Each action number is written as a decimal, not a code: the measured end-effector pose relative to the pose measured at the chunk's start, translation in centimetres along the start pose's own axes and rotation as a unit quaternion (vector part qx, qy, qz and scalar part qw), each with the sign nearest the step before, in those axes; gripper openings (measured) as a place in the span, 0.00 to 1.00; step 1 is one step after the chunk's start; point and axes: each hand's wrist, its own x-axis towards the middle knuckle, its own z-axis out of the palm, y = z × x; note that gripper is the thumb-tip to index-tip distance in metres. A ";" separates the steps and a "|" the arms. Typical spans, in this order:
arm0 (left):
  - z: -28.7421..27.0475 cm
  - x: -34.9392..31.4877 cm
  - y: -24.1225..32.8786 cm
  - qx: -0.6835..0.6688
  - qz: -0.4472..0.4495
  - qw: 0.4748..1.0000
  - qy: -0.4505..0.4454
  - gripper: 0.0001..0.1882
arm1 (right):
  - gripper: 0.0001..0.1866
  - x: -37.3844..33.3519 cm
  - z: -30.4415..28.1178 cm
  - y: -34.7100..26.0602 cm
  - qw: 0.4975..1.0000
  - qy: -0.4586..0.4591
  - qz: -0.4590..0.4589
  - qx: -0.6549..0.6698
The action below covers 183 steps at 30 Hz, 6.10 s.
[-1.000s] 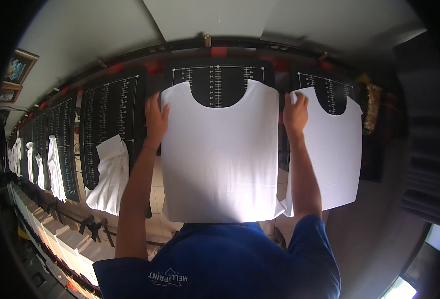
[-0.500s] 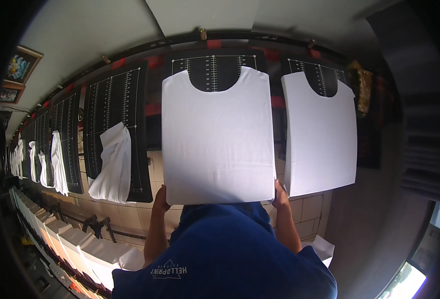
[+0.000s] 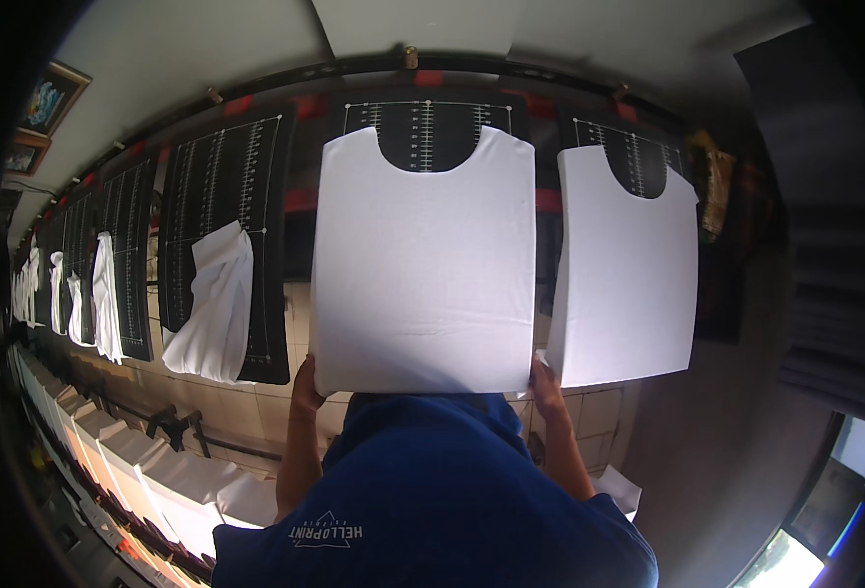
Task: The person repeatedly picks up white t-shirts, unfolds them, and lays them flat on a black gridded workbench. They smooth the fabric with their hands to remove wrinkles and align the shirts before folding them in half. The folded shirts are then placed in a stack on the side of the workbench.
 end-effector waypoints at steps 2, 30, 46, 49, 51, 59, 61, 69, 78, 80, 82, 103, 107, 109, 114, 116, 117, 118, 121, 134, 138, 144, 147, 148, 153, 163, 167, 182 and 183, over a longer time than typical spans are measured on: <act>0.4 -0.3 0.2 0.000 0.012 1.000 -0.001 0.29 | 0.27 0.2 1.2 -3.7 0.992 0.038 -0.093 -0.082; 3.1 1.8 2.2 0.089 0.043 0.990 0.099 0.24 | 0.39 15.2 28.9 -24.6 0.408 -0.305 -0.574 -0.641; -9.6 -14.9 -15.6 0.217 -0.134 0.897 0.360 0.20 | 0.44 6.4 22.0 -14.6 0.405 -0.464 -0.489 -0.618; -10.7 -18.3 -17.7 0.209 -0.203 0.875 0.386 0.21 | 0.39 17.3 16.0 -27.8 0.538 -0.078 -0.546 -0.638; -11.5 -19.0 -16.7 0.239 -0.213 0.870 0.375 0.20 | 0.38 23.3 12.1 -35.3 0.511 0.129 -0.520 -0.672; -11.0 -13.5 0.8 0.288 0.142 0.877 0.357 0.16 | 0.40 10.9 10.9 -22.0 0.517 0.039 -0.480 -0.708; -12.5 -13.0 5.5 0.347 0.219 0.820 0.398 0.17 | 0.40 5.0 11.7 -15.1 0.533 -0.021 -0.462 -0.709; -12.5 -9.8 26.1 0.695 0.357 0.421 0.461 0.27 | 0.44 -4.1 30.9 -6.7 0.646 -0.048 -0.342 -0.681; -19.7 -9.1 33.9 0.720 0.335 0.577 0.190 0.07 | 0.12 -5.2 58.0 -7.0 0.748 0.150 -0.404 -0.504; -19.9 -10.2 35.8 0.615 0.292 0.712 0.168 0.09 | 0.09 -4.8 59.7 -5.9 0.748 0.189 -0.404 -0.491; -20.3 -10.0 38.7 0.593 0.329 0.726 0.112 0.12 | 0.08 -3.4 59.8 -4.3 0.763 0.225 -0.408 -0.448; -30.8 -12.2 38.8 0.619 0.204 0.754 0.087 0.21 | 0.23 -13.1 65.0 -4.7 0.909 -0.206 -0.137 -0.335; -19.6 -20.8 39.9 0.696 0.481 0.518 -0.128 0.18 | 0.30 -17.1 71.9 -7.9 0.928 -0.371 -0.010 -0.029; -16.9 -20.9 37.2 0.604 0.570 0.546 -0.111 0.30 | 0.28 -14.4 73.8 -8.4 0.940 -0.337 0.003 0.058; -16.6 -10.2 30.1 0.452 0.346 0.818 -0.080 0.40 | 0.16 -14.7 72.4 -24.0 0.892 -0.387 -0.171 0.159; -17.2 -5.0 30.6 0.577 0.366 0.730 -0.026 0.26 | 0.13 -13.0 69.7 -32.3 0.911 -0.304 -0.275 0.047; -16.4 -3.1 34.0 0.589 0.408 0.697 0.028 0.23 | 0.14 -10.9 67.2 -36.7 0.911 -0.258 -0.320 0.006; -14.3 -3.2 39.8 0.550 0.482 0.677 0.080 0.20 | 0.13 -10.6 65.7 -41.0 0.919 -0.176 -0.353 0.008; -6.6 -10.2 55.1 0.409 0.681 0.592 0.132 0.14 | 0.15 -11.1 57.6 -50.4 0.905 -0.040 -0.418 0.071; -13.4 -22.4 48.5 0.596 0.626 0.500 0.055 0.17 | 0.25 -15.4 51.0 -23.4 0.881 0.001 -0.403 0.246; -20.5 -20.8 43.2 0.694 0.467 0.546 0.049 0.17 | 0.23 -13.4 50.8 -12.3 0.945 0.068 -0.241 0.212; -27.4 -15.5 39.5 0.674 0.285 0.679 -0.057 0.46 | 0.20 -8.6 47.9 0.0 0.993 0.051 -0.062 0.091; -32.8 -7.7 36.5 0.402 0.212 0.889 -0.059 0.33 | 0.19 -6.0 48.6 -0.1 0.989 0.068 -0.053 0.117; -34.6 -6.1 35.3 0.298 0.189 0.934 -0.052 0.30 | 0.18 -5.4 48.8 0.3 0.986 0.062 -0.091 0.125; -37.8 -11.0 31.9 0.333 0.177 0.920 0.102 0.20 | 0.15 -9.0 46.1 5.8 0.996 0.079 -0.046 0.015; -39.9 -16.5 28.6 0.522 0.181 0.798 0.240 0.13 | 0.18 -12.5 48.0 6.9 0.884 0.216 -0.106 -0.401; -28.4 -13.4 37.0 0.575 0.377 0.708 0.162 0.09 | 0.23 -7.2 57.3 -6.2 0.772 0.250 -0.408 -0.418; -7.4 13.3 52.5 0.737 0.492 0.462 0.040 0.11 | 0.15 9.3 60.7 -21.3 0.656 0.211 -0.534 -0.490; -7.4 13.7 53.0 0.748 0.482 0.456 0.022 0.10 | 0.17 9.6 60.5 -21.8 0.664 0.193 -0.542 -0.477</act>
